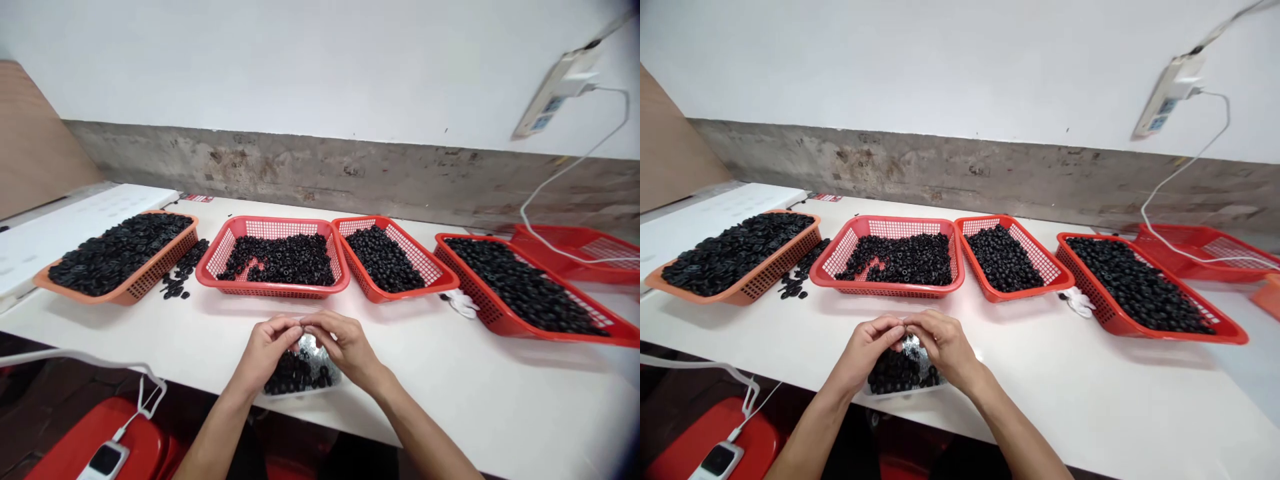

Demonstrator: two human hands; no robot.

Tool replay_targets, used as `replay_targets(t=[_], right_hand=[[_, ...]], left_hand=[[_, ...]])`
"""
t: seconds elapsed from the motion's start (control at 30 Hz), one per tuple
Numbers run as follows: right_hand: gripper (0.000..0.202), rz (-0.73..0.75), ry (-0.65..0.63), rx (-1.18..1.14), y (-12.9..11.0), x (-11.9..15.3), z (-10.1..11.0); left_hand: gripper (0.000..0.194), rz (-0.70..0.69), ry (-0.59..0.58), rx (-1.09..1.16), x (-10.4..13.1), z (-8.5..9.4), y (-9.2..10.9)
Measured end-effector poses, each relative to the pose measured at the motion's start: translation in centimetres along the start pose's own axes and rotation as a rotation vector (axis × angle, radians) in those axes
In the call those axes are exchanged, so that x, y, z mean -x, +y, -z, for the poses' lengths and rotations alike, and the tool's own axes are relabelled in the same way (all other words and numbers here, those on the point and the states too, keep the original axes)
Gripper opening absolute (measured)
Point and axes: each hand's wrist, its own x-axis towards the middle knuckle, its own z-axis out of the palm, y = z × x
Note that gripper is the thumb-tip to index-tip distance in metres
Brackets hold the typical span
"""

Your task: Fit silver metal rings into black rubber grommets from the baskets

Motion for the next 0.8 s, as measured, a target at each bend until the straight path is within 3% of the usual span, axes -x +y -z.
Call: replay_targets(t=[0.23,0.4,0.6,0.8], right_hand=[[0.017,0.033,0.202,0.014,-0.7,-4.6,2.1],[0.014,0.007,0.109,0.166,-0.3,-6.9,3.9],[0.015,-0.014,0.096,0.385,1.2,-7.8,4.6],[0.016,-0.031,0.067,0.381,1.8,-7.8,4.4]], left_hand=[[0.025,-0.043,-0.06,0.326,-4.2,0.4,3.0],[0.047,-0.019,-0.056,0.448,-7.5,0.6,4.1],[0.045,-0.019,-0.087,0.462,-10.3,0.7,3.4],[0.029,-0.029,-0.079,0.421,-10.7,1.1,1.8]])
